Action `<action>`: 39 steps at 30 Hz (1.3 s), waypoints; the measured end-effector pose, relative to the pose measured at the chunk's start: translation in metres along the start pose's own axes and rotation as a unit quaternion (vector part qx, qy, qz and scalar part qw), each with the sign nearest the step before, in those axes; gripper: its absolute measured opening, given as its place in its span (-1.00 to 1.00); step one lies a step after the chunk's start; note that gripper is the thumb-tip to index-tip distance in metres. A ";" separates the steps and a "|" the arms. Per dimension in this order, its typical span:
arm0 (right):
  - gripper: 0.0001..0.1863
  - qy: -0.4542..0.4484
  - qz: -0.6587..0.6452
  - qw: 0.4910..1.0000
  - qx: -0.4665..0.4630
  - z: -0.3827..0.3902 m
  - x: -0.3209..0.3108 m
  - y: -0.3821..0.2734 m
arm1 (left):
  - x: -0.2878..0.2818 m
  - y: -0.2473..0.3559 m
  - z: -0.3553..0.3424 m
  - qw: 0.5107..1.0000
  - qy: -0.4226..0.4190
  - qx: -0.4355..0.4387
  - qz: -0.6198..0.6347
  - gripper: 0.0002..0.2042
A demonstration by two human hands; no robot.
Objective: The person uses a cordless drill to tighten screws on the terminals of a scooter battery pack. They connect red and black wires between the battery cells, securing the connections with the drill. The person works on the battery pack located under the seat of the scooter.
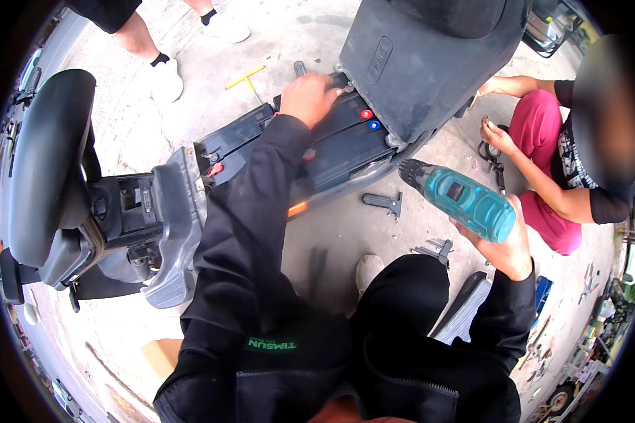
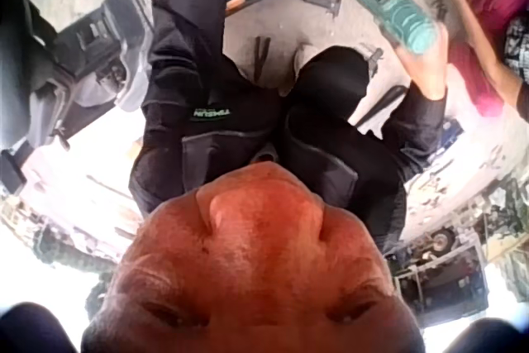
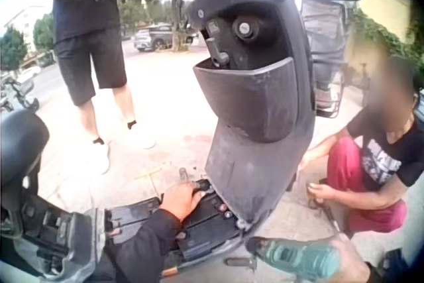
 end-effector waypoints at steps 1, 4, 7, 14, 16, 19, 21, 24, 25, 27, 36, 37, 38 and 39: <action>-0.73 0.011 -0.066 0.994 0.087 0.026 0.018 0.011 | 0.015 -0.002 -0.006 1.000 -0.007 -0.016 -0.013 -0.75; -0.81 0.071 -0.181 0.945 0.263 0.108 0.092 0.090 | 0.037 -0.004 -0.020 1.000 -0.007 -0.030 -0.003 -0.78; -0.82 0.101 -0.303 0.878 0.356 0.150 0.166 0.145 | 0.034 -0.009 -0.023 0.998 -0.004 -0.049 -0.026 -0.81; -0.76 0.111 -0.304 0.849 0.417 0.156 0.244 0.186 | 0.041 -0.001 -0.024 0.997 0.029 -0.075 0.008 -0.79; -0.76 0.088 -0.351 0.845 0.394 0.144 0.249 0.178 | 0.042 -0.004 -0.020 0.995 0.049 -0.083 0.015 -0.79; -0.78 0.056 -0.437 0.771 0.460 0.152 0.287 0.196 | 0.044 0.000 -0.022 0.995 0.052 -0.084 0.001 -0.79; -0.78 0.038 -0.469 0.750 0.464 0.154 0.307 0.208 | 0.044 0.003 -0.025 0.996 0.037 -0.076 -0.015 -0.79; -0.81 0.066 -0.495 0.729 0.468 0.153 0.331 0.216 | 0.040 -0.005 -0.041 0.994 -0.049 -0.076 0.066 -0.79; -0.82 0.043 -0.508 0.727 0.459 0.146 0.342 0.213 | 0.034 -0.033 -0.044 0.993 -0.113 -0.045 -0.004 -0.79; -0.84 0.058 -0.493 0.725 0.477 0.157 0.338 0.219 | 0.048 -0.028 -0.062 0.973 -0.191 -0.058 0.120 -0.79; -0.78 0.055 -0.563 0.679 0.467 0.180 0.373 0.235 | 0.039 -0.028 -0.057 0.922 -0.210 -0.218 0.242 -0.74; -0.78 0.054 -0.571 0.678 0.460 0.185 0.378 0.239 | 0.035 -0.027 -0.056 0.923 -0.209 -0.218 0.240 -0.74; -0.74 0.009 -0.540 0.703 0.463 0.200 0.393 0.256 | 0.035 -0.020 -0.057 0.921 -0.214 -0.213 0.245 -0.73; -0.74 0.004 -0.539 0.706 0.460 0.196 0.393 0.258 | 0.034 -0.020 -0.057 0.922 -0.215 -0.212 0.243 -0.72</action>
Point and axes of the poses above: each hand's wrist, its own z-axis away from the middle knuckle, its own x-axis out of the palm, y = z × x, the point moved 4 cm from there along -z, towards the middle knuckle, and after that the axes turned 4 degrees about y, right-handed, at the moved point
